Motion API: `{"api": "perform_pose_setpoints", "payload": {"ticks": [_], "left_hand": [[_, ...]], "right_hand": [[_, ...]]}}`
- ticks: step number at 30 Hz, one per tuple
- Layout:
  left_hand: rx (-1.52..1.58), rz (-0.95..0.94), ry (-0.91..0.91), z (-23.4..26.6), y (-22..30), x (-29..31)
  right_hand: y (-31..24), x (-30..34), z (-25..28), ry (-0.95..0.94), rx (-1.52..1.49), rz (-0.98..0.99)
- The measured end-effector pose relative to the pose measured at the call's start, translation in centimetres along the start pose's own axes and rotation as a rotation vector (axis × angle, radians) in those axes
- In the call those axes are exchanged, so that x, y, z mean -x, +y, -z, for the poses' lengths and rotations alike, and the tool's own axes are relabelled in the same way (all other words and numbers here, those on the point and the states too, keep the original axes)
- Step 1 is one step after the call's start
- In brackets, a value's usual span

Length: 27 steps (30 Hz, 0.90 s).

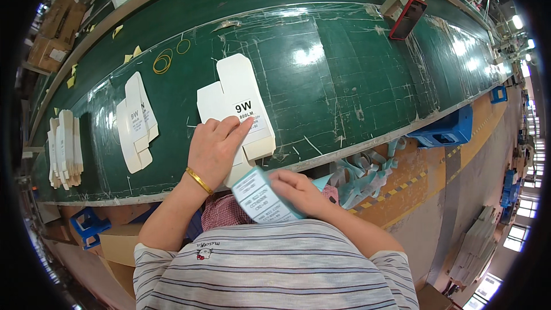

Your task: The person unrolls a strip of adhesive labels, peels the labels one by one by hand, sticks them onto flat cardboard packaging boxes on the table, and stacks the labeled boxes.

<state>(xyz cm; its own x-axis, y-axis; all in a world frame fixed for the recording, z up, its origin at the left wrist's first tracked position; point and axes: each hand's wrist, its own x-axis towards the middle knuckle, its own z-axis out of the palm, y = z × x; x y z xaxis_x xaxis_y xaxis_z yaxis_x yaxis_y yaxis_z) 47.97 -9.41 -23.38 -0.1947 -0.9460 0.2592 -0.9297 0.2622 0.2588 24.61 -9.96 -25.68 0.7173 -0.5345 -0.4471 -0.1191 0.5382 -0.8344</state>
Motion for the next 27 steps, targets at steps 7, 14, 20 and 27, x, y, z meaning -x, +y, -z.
{"api": "perform_pose_setpoints", "payload": {"ticks": [7,14,20,27], "left_hand": [[-0.077,-0.03,0.008,0.0,1.3,1.1],[-0.089,0.047,-0.028,-0.6,1.2,-2.6],[-0.09,-0.203,0.061,-1.3,-0.6,-1.2],[-0.17,-0.305,0.255,6.0,-2.1,0.5]], "right_hand": [[1.3,1.9,0.6,-0.133,0.05,0.027],[1.4,1.7,0.8,-0.166,0.064,0.05],[1.7,1.8,0.3,-0.166,0.155,0.088],[1.6,2.7,0.5,0.067,0.069,0.012]]}}
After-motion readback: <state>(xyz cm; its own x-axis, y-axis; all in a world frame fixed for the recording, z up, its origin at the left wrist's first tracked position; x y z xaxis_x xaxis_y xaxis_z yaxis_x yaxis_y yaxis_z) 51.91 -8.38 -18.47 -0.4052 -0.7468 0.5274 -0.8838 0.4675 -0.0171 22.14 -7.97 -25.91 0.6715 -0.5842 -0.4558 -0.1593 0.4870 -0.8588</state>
